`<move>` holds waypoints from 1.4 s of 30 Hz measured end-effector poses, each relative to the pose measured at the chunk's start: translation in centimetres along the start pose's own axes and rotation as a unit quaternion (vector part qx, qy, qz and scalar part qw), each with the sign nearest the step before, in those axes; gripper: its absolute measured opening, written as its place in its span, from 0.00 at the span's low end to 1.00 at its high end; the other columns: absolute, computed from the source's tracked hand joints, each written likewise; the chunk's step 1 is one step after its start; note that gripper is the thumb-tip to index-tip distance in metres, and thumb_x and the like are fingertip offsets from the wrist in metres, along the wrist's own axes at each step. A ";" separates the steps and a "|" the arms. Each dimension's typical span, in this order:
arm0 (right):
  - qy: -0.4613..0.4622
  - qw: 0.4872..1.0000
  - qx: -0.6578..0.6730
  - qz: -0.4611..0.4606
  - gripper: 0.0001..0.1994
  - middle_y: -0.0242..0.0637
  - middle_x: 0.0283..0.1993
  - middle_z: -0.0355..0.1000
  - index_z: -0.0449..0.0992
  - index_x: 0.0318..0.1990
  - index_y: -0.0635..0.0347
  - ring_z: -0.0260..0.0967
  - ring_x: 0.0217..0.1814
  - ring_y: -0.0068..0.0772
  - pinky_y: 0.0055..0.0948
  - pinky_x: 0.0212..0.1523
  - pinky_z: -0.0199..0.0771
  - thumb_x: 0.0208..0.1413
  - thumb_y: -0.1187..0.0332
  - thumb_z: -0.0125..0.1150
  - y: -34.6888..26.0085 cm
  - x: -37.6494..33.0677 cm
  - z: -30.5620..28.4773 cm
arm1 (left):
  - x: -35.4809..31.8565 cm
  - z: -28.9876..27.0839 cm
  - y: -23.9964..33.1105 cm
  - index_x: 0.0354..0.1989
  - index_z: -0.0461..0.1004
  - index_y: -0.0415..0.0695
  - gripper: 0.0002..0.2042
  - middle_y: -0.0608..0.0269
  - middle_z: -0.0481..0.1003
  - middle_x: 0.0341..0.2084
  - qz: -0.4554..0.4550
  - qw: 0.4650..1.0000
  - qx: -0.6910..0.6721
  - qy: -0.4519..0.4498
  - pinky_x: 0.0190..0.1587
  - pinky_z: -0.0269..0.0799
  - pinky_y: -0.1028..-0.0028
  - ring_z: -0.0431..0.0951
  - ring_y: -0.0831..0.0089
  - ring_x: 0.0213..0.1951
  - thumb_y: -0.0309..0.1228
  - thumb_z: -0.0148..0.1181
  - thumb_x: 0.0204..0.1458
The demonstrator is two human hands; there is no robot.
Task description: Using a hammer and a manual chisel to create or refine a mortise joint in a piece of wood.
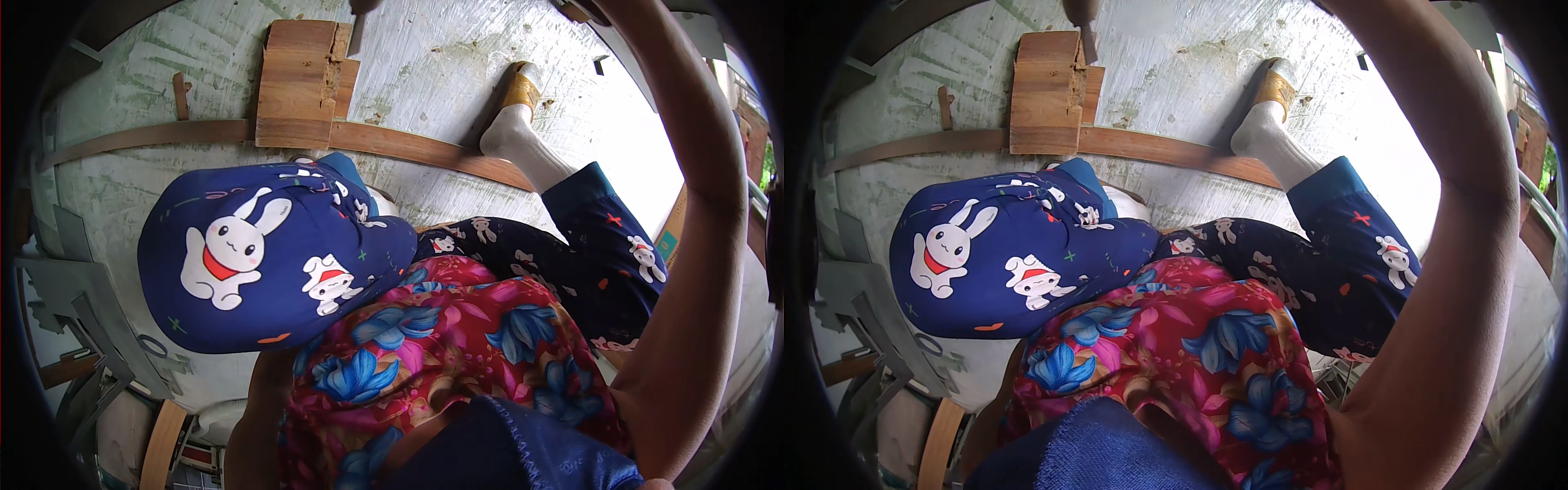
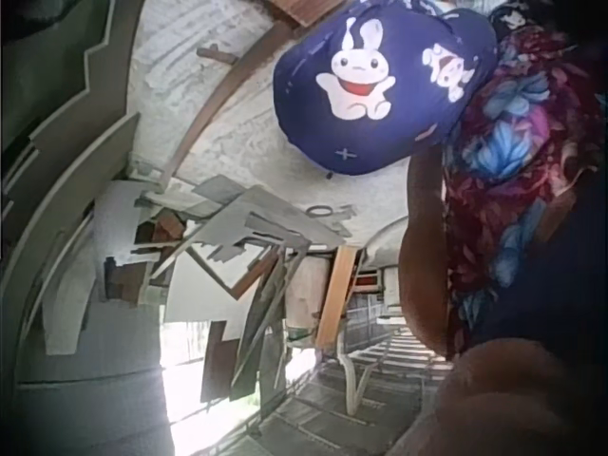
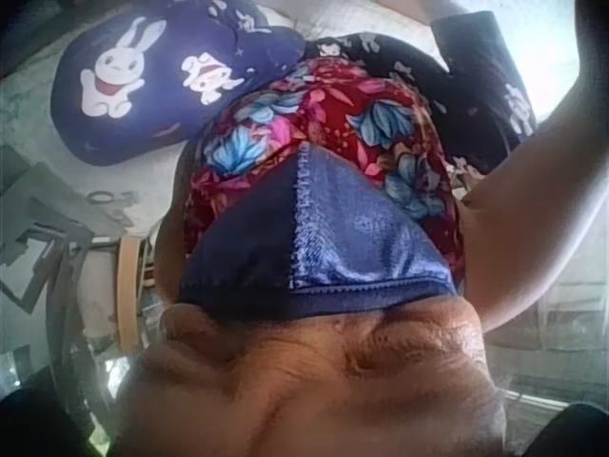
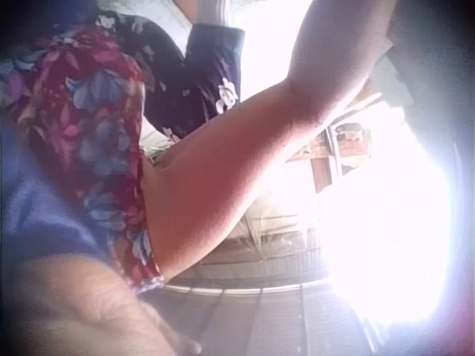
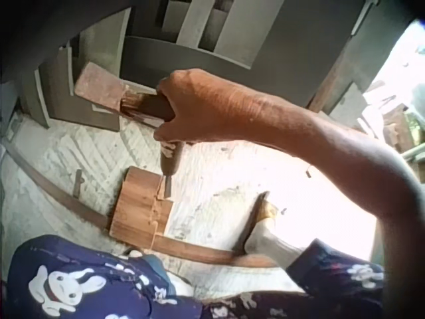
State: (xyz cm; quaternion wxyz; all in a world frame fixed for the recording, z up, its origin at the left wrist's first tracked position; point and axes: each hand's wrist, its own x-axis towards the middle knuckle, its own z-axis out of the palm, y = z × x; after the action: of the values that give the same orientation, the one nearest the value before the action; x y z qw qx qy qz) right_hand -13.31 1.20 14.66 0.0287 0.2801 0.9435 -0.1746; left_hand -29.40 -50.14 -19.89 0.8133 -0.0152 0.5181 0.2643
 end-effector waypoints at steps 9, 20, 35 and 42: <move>0.041 0.998 0.032 -0.030 0.19 0.57 0.30 0.75 0.77 0.34 0.73 0.76 0.33 0.50 0.38 0.34 0.76 0.44 0.62 0.67 -2.8 -0.4 1.6 | 0.5 -1.3 1.6 0.59 0.61 0.37 0.40 0.37 0.68 0.54 0.045 0.996 -0.056 -0.052 0.55 0.69 0.55 0.71 0.45 0.54 0.65 0.45 0.53; 0.105 0.950 0.264 0.132 0.15 0.47 0.24 0.71 0.72 0.30 0.70 0.69 0.25 0.37 0.36 0.28 0.68 0.45 0.64 0.66 -6.1 -9.0 3.0 | -4.2 -3.7 6.5 0.59 0.61 0.38 0.40 0.37 0.68 0.54 0.156 0.982 -0.069 -0.075 0.54 0.69 0.54 0.71 0.45 0.54 0.65 0.44 0.53; 0.275 0.760 0.570 0.148 0.17 0.31 0.21 0.69 0.71 0.33 0.65 0.64 0.15 0.20 0.21 0.16 0.64 0.50 0.59 0.68 -0.7 -20.8 6.7 | -17.8 6.6 24.3 0.59 0.61 0.38 0.40 0.38 0.68 0.54 0.306 0.945 0.014 -0.110 0.54 0.69 0.54 0.71 0.45 0.54 0.65 0.41 0.54; 0.395 0.626 0.650 0.172 0.17 0.29 0.24 0.68 0.69 0.35 0.61 0.64 0.18 0.16 0.19 0.17 0.67 0.50 0.58 0.68 4.0 -24.5 6.2 | -19.9 17.3 25.0 0.55 0.63 0.32 0.44 0.36 0.76 0.40 0.264 0.942 0.060 -0.196 0.56 0.67 0.47 0.72 0.44 0.53 0.67 0.34 0.54</move>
State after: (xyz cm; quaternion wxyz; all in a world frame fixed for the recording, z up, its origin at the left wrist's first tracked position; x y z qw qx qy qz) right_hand 9.19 -10.50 11.27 -0.5068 0.4250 0.4405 -0.6070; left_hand -32.51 -31.68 11.29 0.7993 0.2232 0.3486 0.4355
